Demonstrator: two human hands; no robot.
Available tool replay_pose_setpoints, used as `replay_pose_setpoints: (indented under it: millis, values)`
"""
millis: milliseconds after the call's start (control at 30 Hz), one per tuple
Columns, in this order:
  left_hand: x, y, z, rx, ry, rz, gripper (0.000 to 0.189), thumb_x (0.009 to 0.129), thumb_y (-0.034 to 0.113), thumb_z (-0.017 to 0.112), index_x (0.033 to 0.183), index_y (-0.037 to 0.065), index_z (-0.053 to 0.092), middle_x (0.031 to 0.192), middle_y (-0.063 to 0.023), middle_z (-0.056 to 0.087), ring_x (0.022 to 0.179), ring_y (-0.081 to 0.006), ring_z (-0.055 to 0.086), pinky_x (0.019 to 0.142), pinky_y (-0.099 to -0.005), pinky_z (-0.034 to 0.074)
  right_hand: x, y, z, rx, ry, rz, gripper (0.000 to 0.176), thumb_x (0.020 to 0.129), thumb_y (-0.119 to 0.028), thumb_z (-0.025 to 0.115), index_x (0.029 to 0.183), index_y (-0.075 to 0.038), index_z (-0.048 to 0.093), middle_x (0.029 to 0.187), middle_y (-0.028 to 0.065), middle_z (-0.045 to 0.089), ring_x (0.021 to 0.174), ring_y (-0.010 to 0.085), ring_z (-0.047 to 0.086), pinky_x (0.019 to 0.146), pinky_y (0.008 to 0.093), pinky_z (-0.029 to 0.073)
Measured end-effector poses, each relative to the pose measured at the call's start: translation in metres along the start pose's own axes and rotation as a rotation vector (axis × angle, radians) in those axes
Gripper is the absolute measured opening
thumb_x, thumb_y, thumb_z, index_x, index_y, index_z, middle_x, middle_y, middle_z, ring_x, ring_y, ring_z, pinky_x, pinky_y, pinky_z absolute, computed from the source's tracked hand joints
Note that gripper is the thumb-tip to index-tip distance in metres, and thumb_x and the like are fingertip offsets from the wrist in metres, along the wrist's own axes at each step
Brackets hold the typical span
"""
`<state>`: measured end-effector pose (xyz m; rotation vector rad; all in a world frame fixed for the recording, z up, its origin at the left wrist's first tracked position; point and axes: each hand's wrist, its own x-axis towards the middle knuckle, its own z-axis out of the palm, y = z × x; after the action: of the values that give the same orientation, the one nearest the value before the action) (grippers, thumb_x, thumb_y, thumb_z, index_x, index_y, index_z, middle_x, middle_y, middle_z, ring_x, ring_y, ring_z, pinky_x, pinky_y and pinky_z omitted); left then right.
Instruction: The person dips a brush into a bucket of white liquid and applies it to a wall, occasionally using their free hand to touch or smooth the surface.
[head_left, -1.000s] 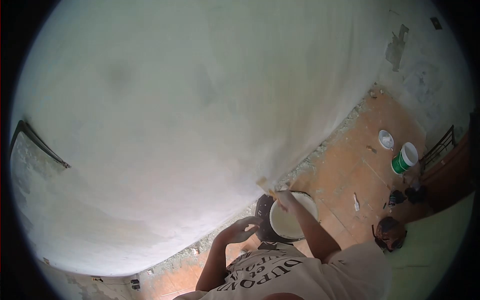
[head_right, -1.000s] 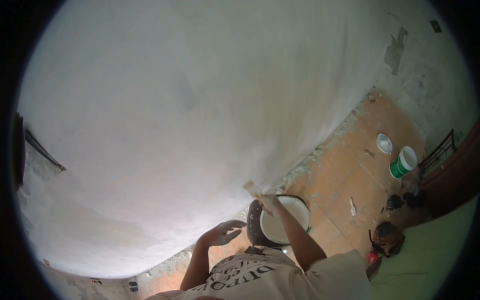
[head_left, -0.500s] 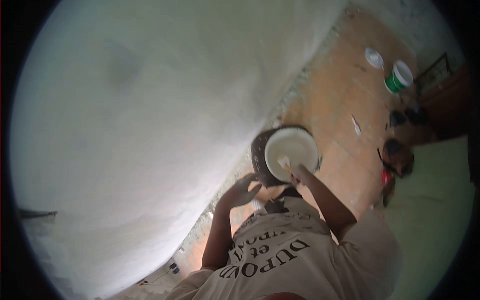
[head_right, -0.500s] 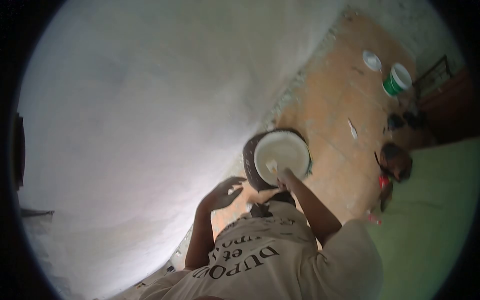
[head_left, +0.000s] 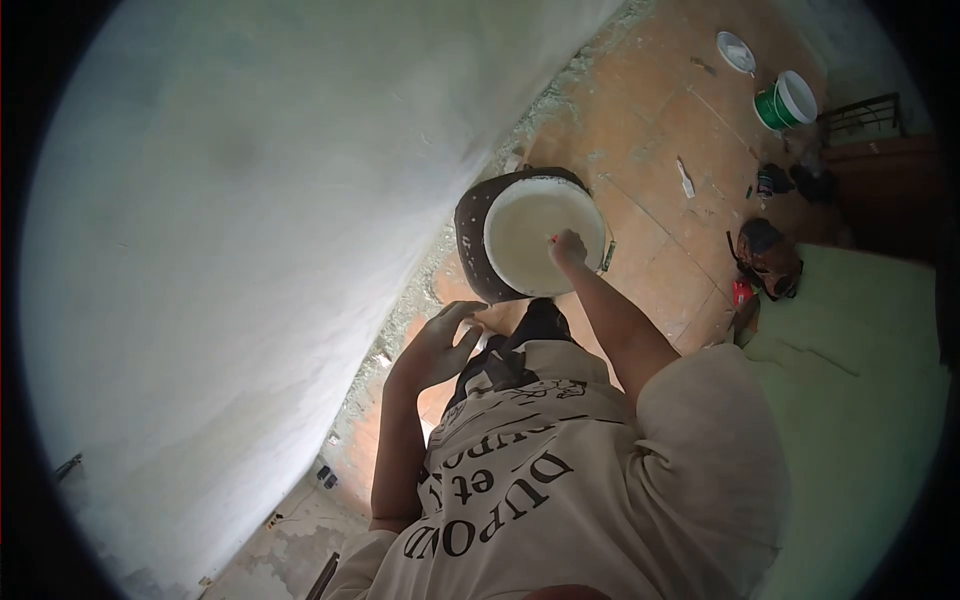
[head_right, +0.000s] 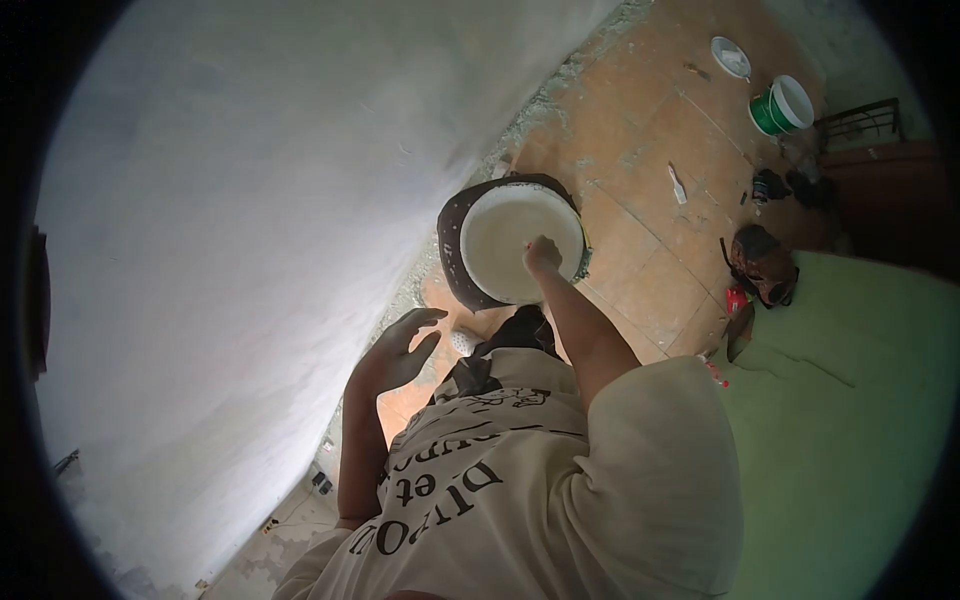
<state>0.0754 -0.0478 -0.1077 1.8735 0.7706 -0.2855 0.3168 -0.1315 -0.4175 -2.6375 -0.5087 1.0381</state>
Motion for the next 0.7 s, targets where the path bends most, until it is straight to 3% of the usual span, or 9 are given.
replay_pose_setpoints:
  millis: [167,233,567,667,700]
  values:
    - [-0.010,0.004,0.005,-0.049,0.028,-0.021,0.036,0.093,0.014,0.058,0.128,0.005,0.052,0.121,-0.0140,0.060,0.115,-0.0258,0.057,0.094,-0.0368,0.047,0.019,0.002,0.015,-0.110,-0.091,0.100,0.026,0.089,-0.029,0.062,0.099,-0.006,0.069,0.101,0.0150,0.070,0.099,0.0298,0.067,0.083,0.0421,0.054]
    - [-0.014,0.007,0.006,-0.064,0.044,-0.066,0.035,0.093,0.015,0.055,0.126,0.003,0.052,0.121,-0.0164,0.059,0.115,-0.0312,0.057,0.095,-0.0378,0.046,0.021,0.002,0.016,-0.160,-0.135,0.069,0.028,0.089,-0.029,0.061,0.106,-0.007,0.069,0.106,0.0153,0.069,0.102,0.0294,0.067,0.086,0.0415,0.054]
    - [-0.025,0.002,0.010,-0.046,0.068,-0.094,0.037,0.094,0.017,0.057,0.129,0.005,0.052,0.123,-0.0158,0.059,0.117,-0.0270,0.056,0.097,-0.0382,0.046,0.013,-0.014,0.007,-0.204,-0.188,0.080,0.030,0.087,-0.030,0.063,0.107,-0.007,0.069,0.112,0.0138,0.068,0.106,0.0276,0.065,0.088,0.0402,0.053]
    - [-0.027,0.005,0.008,-0.053,0.049,-0.099,0.037,0.094,0.017,0.057,0.129,0.005,0.052,0.123,-0.0156,0.060,0.117,-0.0270,0.056,0.097,-0.0381,0.046,0.016,-0.006,0.007,-0.183,-0.157,0.103,0.032,0.087,-0.032,0.064,0.108,-0.008,0.069,0.108,0.0133,0.069,0.104,0.0288,0.066,0.087,0.0394,0.053]
    - [-0.027,0.003,0.009,-0.045,0.051,-0.061,0.037,0.094,0.018,0.056,0.128,0.005,0.052,0.122,-0.0164,0.060,0.116,-0.0280,0.057,0.097,-0.0380,0.046,0.014,-0.002,0.005,-0.127,-0.127,0.057,0.031,0.087,-0.031,0.063,0.106,-0.007,0.069,0.102,0.0138,0.070,0.094,0.0278,0.068,0.078,0.0394,0.054]
